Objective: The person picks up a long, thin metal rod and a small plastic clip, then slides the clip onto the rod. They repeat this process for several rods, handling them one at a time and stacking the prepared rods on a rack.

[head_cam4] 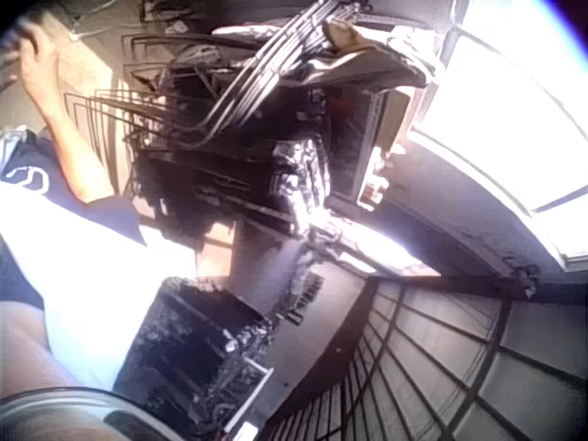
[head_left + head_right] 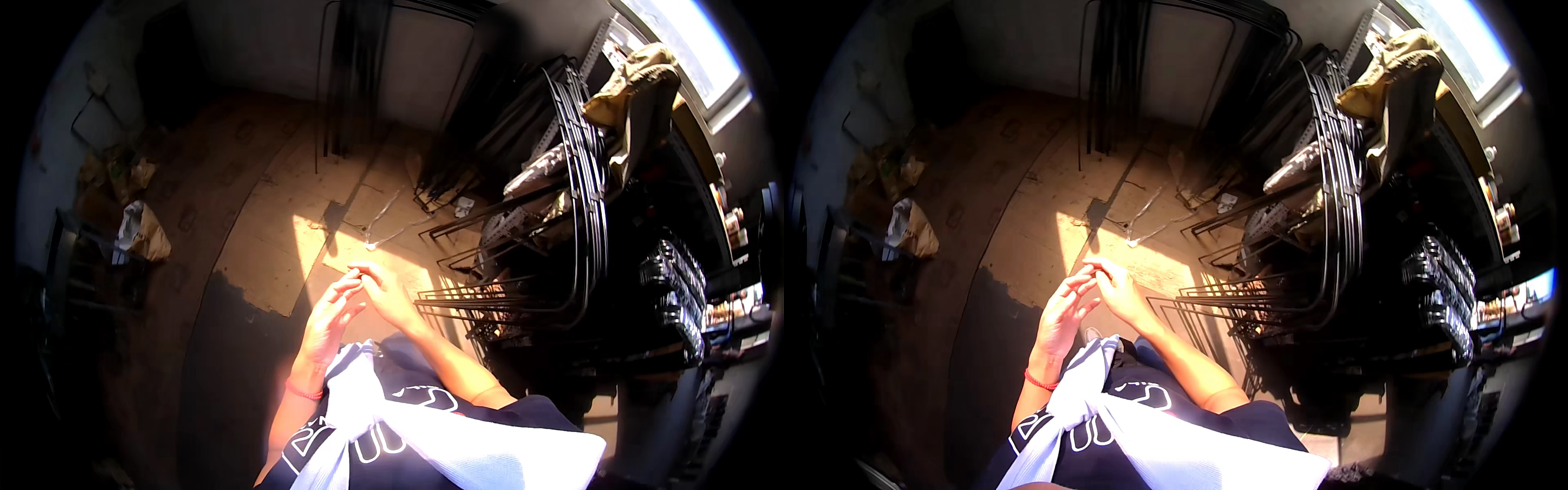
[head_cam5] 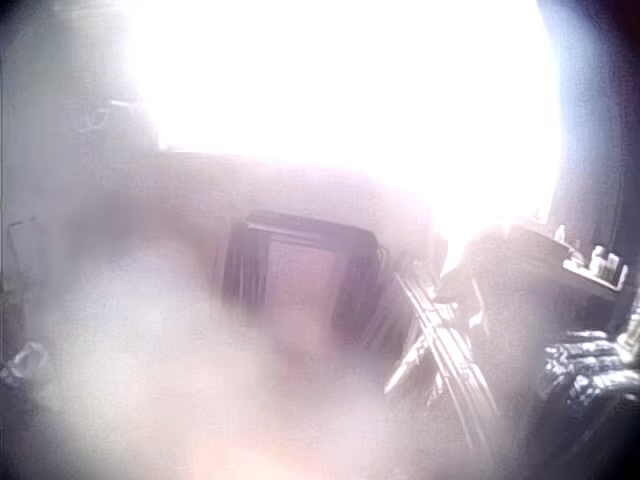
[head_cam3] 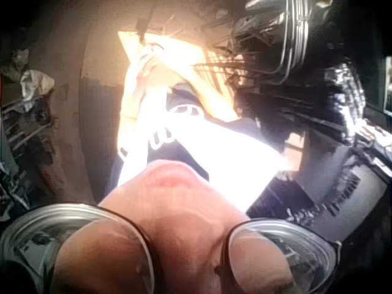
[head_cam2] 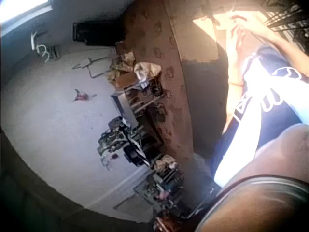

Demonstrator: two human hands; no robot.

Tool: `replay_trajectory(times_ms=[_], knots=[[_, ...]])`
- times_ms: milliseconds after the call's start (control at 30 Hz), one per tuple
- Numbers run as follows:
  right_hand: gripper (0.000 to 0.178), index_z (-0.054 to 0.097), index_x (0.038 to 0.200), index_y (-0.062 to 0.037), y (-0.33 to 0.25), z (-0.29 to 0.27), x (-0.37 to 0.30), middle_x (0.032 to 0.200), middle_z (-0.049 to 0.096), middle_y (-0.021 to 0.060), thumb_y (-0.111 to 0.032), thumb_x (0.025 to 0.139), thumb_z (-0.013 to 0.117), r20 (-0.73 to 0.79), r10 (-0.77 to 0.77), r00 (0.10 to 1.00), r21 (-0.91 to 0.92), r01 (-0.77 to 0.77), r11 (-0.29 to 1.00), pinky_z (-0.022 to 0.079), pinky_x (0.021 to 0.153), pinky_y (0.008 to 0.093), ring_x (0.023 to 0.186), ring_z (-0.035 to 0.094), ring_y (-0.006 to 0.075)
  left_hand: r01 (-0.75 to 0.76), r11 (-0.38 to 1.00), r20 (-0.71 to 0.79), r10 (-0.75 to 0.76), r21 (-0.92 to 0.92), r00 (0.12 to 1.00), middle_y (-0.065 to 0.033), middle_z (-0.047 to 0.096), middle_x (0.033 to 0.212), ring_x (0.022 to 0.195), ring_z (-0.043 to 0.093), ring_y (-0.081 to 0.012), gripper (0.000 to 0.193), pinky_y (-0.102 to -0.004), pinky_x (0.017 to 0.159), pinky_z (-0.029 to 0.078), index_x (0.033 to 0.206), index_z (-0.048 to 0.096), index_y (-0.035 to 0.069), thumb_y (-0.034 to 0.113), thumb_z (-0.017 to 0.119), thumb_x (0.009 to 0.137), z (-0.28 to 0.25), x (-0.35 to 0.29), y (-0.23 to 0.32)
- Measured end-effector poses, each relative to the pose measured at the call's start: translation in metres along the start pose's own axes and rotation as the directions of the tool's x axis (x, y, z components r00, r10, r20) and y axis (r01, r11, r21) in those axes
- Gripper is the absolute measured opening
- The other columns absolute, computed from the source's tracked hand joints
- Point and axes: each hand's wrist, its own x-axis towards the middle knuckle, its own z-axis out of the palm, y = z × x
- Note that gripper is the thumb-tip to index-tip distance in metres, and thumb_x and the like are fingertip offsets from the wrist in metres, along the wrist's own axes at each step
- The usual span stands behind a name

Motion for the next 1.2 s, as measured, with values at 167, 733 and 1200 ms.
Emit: replay_trajectory(times_ms=[167, 733, 1200], knots=[[0.025, 0.055, 0.106, 0.0030, -0.004, -0.033, -0.001, 0.097, 0.061, 0.0093, -0.001, 0.084, 0.043, -0.379, -0.040, 0.925, -0.018, 0.036, 0.999, 0.045, 0.079, 0.0254, 0.089, 0.056, 0.0138, 0.155, 0.984, 0.211, -0.169, 0.082, 0.963, -0.0058, 0.037, 0.133, 0.120, 0.038, -0.0168, 0.036, -0.0361, 0.097, 0.032, 0.118, 0.047, 0.007, 0.025, 0.050, 0.086, 0.007, 0.041, -0.011], [0.023, 0.057, 0.101, 0.0024, -0.014, 0.010, 0.051, 0.093, 0.062, 0.0101, -0.003, 0.084, 0.043, -0.040, 0.020, 0.999, 0.097, -0.016, 0.995, 0.044, 0.080, 0.0279, 0.087, 0.058, 0.0168, 0.230, 0.973, -0.024, -0.229, 0.024, 0.973, -0.0073, 0.046, 0.119, 0.111, 0.046, -0.0158, 0.044, -0.0300, 0.093, 0.036, 0.127, 0.034, 0.004, 0.019, 0.049, 0.088, -0.004, 0.051, -0.009], [0.021, 0.059, 0.095, -0.0033, -0.034, 0.346, 0.012, 0.091, 0.059, 0.0116, -0.010, 0.082, 0.045, 0.682, -0.547, 0.486, 0.095, 0.683, 0.725, 0.027, 0.099, 0.0438, 0.096, 0.053, 0.0253, -0.459, 0.886, -0.450, 0.433, 0.056, 0.781, -0.0109, 0.047, 0.116, 0.107, 0.047, -0.0180, 0.037, -0.0307, 0.091, 0.039, 0.121, 0.038, 0.000, 0.008, 0.045, 0.086, -0.196, -0.168, 0.091]])
